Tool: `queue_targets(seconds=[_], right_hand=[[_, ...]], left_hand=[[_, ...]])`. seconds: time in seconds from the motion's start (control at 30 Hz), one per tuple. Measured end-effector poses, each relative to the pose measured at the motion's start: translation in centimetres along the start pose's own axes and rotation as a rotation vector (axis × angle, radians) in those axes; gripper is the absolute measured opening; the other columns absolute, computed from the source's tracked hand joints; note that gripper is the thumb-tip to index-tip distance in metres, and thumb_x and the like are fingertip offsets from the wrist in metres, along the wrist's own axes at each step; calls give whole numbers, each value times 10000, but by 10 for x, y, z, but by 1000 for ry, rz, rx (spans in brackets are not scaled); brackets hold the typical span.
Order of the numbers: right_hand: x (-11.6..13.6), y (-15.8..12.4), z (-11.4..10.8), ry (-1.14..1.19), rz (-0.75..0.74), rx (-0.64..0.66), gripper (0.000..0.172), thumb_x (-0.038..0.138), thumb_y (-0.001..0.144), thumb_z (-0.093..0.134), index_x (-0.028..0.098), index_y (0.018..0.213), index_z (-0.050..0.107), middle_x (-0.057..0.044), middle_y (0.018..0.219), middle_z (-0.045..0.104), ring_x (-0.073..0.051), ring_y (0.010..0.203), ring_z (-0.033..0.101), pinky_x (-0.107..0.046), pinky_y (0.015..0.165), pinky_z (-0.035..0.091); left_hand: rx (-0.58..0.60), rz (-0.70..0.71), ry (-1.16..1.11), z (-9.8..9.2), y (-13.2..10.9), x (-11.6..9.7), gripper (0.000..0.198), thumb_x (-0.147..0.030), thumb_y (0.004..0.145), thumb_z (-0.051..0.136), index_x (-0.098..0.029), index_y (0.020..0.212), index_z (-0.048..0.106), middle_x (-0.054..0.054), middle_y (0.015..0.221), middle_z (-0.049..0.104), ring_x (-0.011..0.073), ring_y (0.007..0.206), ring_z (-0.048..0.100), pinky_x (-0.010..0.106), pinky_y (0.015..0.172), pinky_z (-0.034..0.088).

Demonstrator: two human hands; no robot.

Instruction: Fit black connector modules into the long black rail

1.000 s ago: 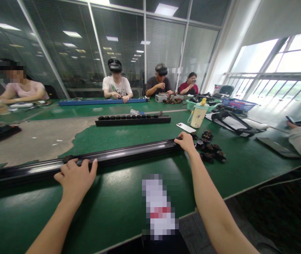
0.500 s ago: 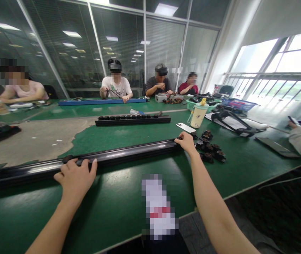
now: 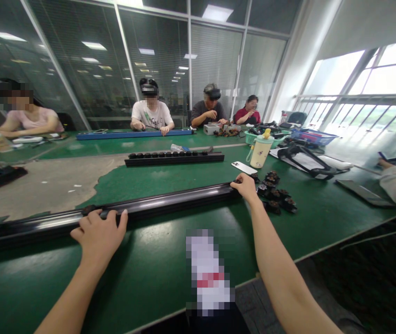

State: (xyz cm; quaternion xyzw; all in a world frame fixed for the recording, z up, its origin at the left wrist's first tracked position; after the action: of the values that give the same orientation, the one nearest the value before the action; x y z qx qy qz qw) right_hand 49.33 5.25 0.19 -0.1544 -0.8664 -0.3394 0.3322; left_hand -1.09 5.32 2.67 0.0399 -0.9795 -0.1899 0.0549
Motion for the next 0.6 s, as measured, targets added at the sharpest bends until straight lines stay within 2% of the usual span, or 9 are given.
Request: queue_targets(seconds=[0.2,0.4,0.6], right_hand=[[0,0,0,-13,14,-9,198,330,595,661,227,675,511,-9,664,578,-189,668,502,-323,675,392],[-1,2,0,-62,-3,-21,176,320,603,644,235,666,504,-15,650,560,-210,717,480,-325,681,376],[-3,2,-2,-66,5,-28,176,305,613,647,238,654,489,-16,653,559,-206,708,466,-328,691,374]], left_hand=[[-33,6,10,-3,-2,-2,615,-543,976,245,-158,1163,687,230,1392,434,414,1175,402,510,879,341],[30,-5,-20,0,1,0,658,-561,969,215,-158,1207,677,242,1404,426,424,1183,402,521,877,339],[15,-10,-7,0,1,0,657,-560,970,211,-159,1188,683,236,1403,424,420,1181,397,516,873,336]])
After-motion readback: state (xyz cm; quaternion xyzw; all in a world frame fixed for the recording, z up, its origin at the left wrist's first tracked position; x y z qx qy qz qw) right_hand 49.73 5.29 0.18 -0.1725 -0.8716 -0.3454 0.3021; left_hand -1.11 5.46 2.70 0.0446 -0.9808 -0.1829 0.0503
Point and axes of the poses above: each hand's wrist, its own y-axis towards the middle knuckle, its own z-axis out of the palm, x = y × z, the point moved 5 cm from there along y, towards the middle knuckle
